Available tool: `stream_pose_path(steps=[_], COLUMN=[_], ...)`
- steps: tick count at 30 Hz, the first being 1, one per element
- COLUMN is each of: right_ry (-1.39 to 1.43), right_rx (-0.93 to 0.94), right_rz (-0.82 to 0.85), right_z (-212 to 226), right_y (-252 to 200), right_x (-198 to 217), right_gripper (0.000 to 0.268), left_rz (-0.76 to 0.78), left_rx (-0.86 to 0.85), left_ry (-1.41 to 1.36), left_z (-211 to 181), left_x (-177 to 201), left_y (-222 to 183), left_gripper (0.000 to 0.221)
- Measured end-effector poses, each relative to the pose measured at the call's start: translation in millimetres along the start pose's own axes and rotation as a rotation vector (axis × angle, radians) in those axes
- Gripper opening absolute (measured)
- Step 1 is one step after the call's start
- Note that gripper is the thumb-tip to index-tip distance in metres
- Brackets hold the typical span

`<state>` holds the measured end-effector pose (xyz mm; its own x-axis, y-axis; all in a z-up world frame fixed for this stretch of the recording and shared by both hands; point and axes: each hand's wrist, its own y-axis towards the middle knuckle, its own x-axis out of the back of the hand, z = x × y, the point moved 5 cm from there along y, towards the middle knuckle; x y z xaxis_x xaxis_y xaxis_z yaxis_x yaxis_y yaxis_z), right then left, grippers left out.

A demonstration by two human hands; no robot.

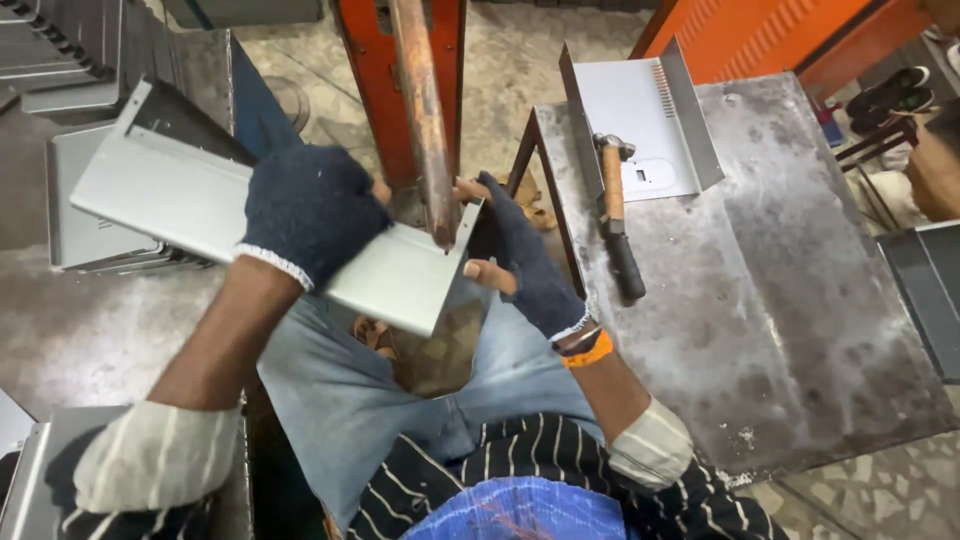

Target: Assembling metal parts to form enclosures using a spot welder and a hammer.

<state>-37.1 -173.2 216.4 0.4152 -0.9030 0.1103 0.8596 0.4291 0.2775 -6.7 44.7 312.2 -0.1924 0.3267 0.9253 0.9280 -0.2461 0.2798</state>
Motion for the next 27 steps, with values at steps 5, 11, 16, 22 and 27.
stream_pose_path(steps=[5,11,16,22,27], right_ry=[-0.007,0.094,0.023,-0.196,-0.178], right_rx=[0.066,0.044,0.041,0.012,0.0], right_rz=[-0.039,-0.045,-0.073,-0.158,-0.205], right_z=[-15,-17,-23,-31,-26], right_y=[9,10,9,3,1], right_x=[-4,-5,-1,2,1], right_gripper=[0.105,0.107,0.107,0.104,0.1], left_rz=[0.07,-0.011,0.049,0.076,0.136], left_rx=[0.047,-0.016,0.02,-0.016,0.006], left_ry=[0.003,0.046,0.046,0.02,-0.02], left_z=[2,6,6,9,12], left_x=[-2,-13,-16,-22,-29], left_y=[10,12,17,23,26], left_gripper=[0.032,0.035,0.035,0.028,0.02])
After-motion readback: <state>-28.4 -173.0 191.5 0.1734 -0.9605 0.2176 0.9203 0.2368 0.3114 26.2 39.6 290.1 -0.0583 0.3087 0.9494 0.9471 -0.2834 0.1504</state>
